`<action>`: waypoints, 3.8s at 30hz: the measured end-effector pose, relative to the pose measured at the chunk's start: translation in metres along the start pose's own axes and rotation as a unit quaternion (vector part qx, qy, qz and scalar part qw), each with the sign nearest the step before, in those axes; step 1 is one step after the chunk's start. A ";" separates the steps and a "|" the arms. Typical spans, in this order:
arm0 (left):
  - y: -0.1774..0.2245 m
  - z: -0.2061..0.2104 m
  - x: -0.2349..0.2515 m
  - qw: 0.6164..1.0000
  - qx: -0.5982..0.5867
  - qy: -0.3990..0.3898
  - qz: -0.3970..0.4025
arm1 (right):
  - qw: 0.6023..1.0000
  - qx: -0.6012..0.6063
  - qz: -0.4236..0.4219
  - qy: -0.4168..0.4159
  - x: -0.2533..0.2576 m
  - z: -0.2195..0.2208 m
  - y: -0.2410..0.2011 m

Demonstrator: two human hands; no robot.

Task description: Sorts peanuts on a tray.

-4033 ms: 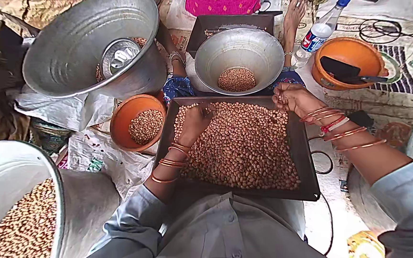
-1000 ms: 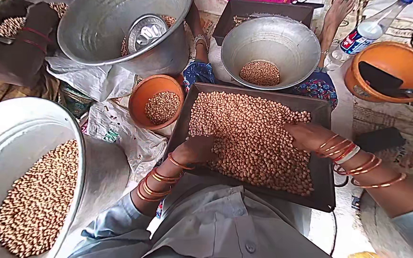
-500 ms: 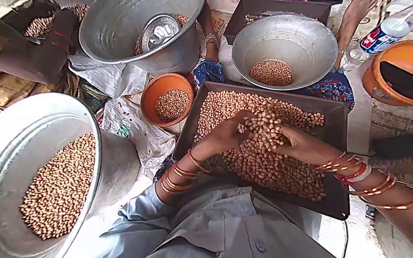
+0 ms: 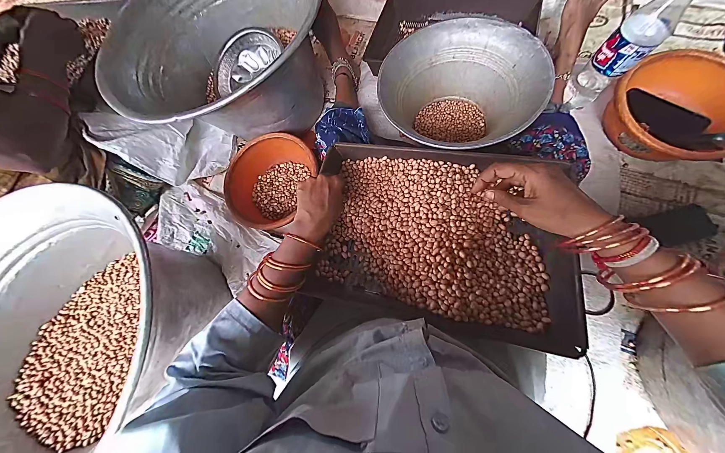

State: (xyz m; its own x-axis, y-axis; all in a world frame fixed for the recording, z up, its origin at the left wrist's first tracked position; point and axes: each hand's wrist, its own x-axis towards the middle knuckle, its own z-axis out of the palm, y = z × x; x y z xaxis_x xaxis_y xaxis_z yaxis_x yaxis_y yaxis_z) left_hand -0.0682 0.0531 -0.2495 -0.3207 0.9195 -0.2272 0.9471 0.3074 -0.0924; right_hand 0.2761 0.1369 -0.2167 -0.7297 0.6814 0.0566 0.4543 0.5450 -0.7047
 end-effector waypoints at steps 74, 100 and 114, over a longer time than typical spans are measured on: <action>0.067 0.014 -0.060 0.943 -0.200 0.049 0.262 | 0.976 -0.133 0.093 -0.145 0.003 0.002 0.014; -0.005 0.002 0.046 0.986 -0.110 0.034 0.120 | 0.965 -0.205 0.138 -0.082 0.010 0.015 0.048; 0.070 0.011 -0.028 0.841 -0.442 -0.198 0.241 | 0.959 0.077 0.183 -0.201 0.005 0.045 -0.026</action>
State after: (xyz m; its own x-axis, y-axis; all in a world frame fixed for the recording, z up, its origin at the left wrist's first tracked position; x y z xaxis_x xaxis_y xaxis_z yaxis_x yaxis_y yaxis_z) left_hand 0.0065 0.0464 -0.2607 0.2899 0.8899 -0.3523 0.5527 0.1449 0.8207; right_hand 0.2373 0.1043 -0.2301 -0.6882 0.5523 -0.4705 0.6593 0.2053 -0.7233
